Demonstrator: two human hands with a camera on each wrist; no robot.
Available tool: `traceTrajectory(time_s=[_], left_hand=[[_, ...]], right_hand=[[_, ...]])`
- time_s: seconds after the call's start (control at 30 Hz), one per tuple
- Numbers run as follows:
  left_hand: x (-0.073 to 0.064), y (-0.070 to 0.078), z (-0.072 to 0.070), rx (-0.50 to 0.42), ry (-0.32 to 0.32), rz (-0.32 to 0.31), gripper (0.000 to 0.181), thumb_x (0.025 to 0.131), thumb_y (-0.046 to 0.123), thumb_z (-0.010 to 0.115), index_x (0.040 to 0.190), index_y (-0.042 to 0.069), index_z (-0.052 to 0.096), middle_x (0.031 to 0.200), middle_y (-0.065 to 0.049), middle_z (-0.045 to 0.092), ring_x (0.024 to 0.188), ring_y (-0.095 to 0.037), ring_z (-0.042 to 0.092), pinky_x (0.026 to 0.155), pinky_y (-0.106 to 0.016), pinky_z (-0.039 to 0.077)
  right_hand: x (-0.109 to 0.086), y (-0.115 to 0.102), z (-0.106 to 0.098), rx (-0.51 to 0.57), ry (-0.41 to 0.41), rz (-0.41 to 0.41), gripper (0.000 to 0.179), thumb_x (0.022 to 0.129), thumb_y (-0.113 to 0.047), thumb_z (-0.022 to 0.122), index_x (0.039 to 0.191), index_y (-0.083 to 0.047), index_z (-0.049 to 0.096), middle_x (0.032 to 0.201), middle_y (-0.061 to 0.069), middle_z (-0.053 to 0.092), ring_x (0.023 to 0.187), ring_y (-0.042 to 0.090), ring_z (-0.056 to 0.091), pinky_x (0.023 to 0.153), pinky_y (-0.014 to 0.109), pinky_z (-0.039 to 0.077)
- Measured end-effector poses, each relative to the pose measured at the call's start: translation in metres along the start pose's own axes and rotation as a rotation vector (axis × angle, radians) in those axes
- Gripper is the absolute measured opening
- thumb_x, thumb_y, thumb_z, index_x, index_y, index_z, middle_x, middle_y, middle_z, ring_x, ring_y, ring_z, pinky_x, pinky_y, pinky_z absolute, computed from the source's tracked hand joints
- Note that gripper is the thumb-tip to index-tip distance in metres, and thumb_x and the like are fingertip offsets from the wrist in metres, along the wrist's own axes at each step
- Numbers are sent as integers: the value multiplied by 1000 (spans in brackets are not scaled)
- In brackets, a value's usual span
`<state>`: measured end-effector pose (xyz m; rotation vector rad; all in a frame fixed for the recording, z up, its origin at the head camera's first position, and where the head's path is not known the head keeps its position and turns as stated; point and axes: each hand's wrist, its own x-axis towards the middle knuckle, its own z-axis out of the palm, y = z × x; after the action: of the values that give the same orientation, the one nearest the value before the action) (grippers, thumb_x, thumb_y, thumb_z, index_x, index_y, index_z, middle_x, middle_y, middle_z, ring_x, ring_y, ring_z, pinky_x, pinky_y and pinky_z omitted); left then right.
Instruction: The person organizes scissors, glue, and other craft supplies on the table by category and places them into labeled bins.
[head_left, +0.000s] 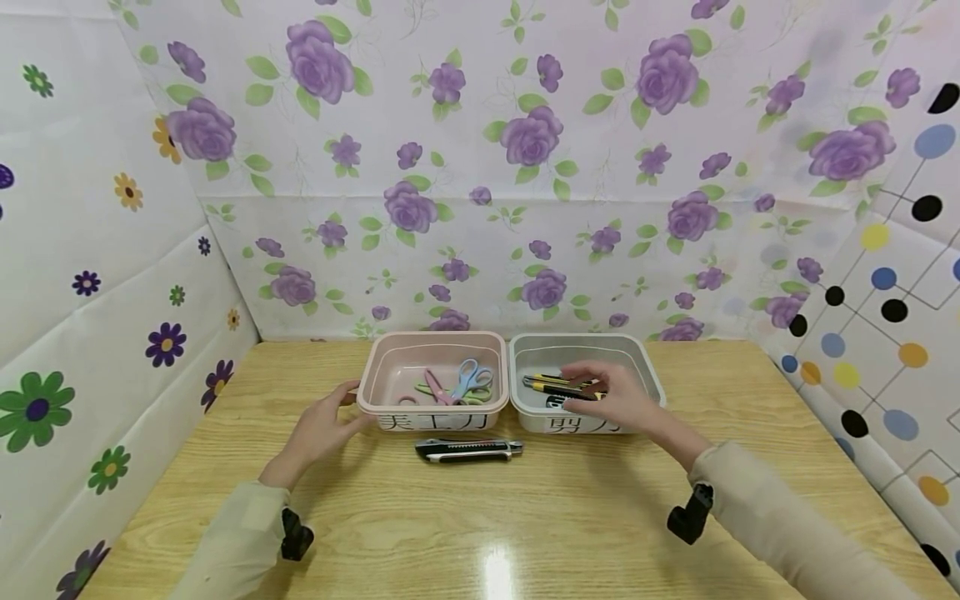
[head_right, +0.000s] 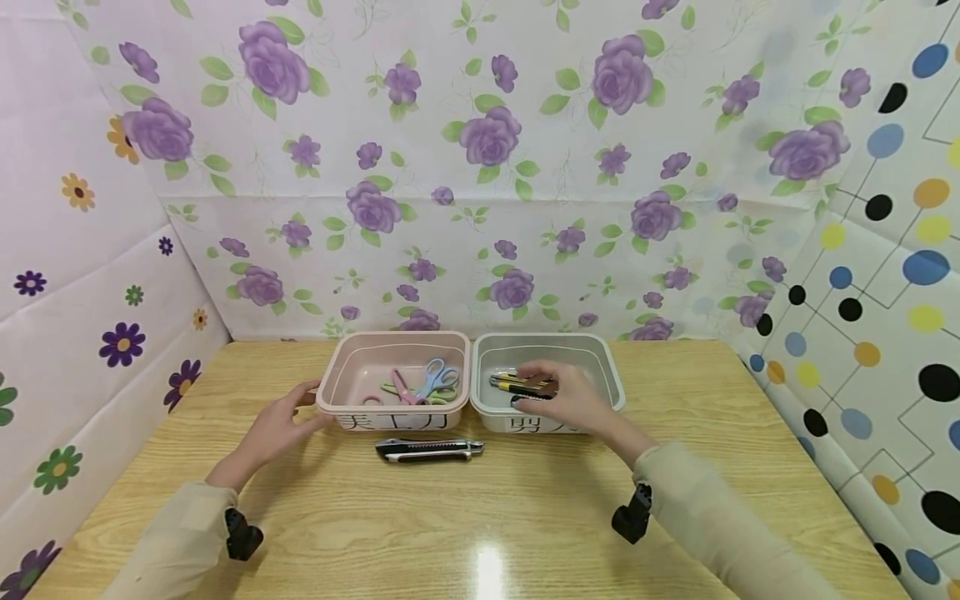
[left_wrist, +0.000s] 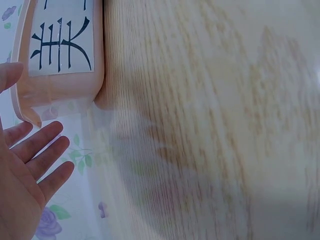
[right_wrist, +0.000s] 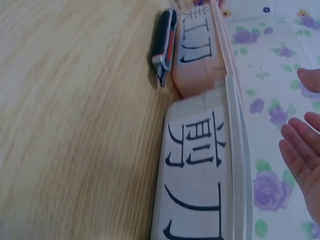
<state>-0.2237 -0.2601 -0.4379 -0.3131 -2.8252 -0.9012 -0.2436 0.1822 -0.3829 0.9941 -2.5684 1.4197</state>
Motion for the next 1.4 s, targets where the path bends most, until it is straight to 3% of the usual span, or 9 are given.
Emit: traceTrajectory(time_s=[0.13,0.3,0.4,0.57,0.7,0.83,1.0,1.23,1.4], left_hand=[[0,0,0,-2,2,5,66,83,45,61,133,6,42,112,-16,61,109,-38,52,85,-56,41],[0,0,0,0,-1,0,66,83,45,61,134,7,41,113,-16,61,109,-38,52,85,-57,41],[0,0,0,4,-1,-2,66,83,46,61,134,7,41,113,-16,61,109,-38,52,85,-57,41],[0,0,-1,10,2,-4,66,83,46,60,134,9,41,114,-16,60,109,-38,52,85,-57,41],[0,0,0,7,0,-3,66,84,46,60,134,9,41,115,-17,60,109,-38,52,84,-58,41],[-1,0,-1,5,-2,0,66,84,46,60,134,8,40,115,-17,60,109,-38,52,85,-58,41],[0,-1,0,4,-3,-1,66,84,47,59,135,9,40,114,-16,60,109,-38,51,85,-57,41],[0,-1,0,4,-5,2,66,84,46,60,135,9,40,115,-16,60,109,-38,52,85,-58,40],[0,0,0,0,-4,2,66,84,46,60,135,9,40,115,-16,60,109,-38,52,85,-58,40]], right_hand=[[-1,-13,9,12,-18,11,42,76,-10,73,115,-1,59,108,12,63,93,16,60,78,37,51],[-2,-21,20,71,-39,32,41,76,-4,71,115,1,58,108,15,62,95,28,59,80,41,50],[-5,-15,29,88,-66,35,42,77,-7,72,116,-2,58,109,15,62,96,31,58,80,43,49],[-9,-8,41,69,-121,24,45,78,-22,72,118,-6,57,109,10,61,97,23,58,81,41,49],[-11,-7,50,61,-136,30,45,78,-26,72,117,-8,58,107,4,61,97,24,58,82,40,48],[-13,-9,59,48,-155,46,42,78,-17,73,116,-7,58,108,4,61,98,24,58,84,43,47],[-15,-29,65,63,-207,44,45,77,-7,71,118,3,55,113,14,60,101,28,57,87,46,45],[-15,9,86,58,-210,49,54,77,-24,73,120,2,54,116,15,59,104,28,56,90,37,45],[-13,16,95,22,-201,94,57,76,-30,73,121,-1,54,117,10,59,107,24,55,93,40,42]])
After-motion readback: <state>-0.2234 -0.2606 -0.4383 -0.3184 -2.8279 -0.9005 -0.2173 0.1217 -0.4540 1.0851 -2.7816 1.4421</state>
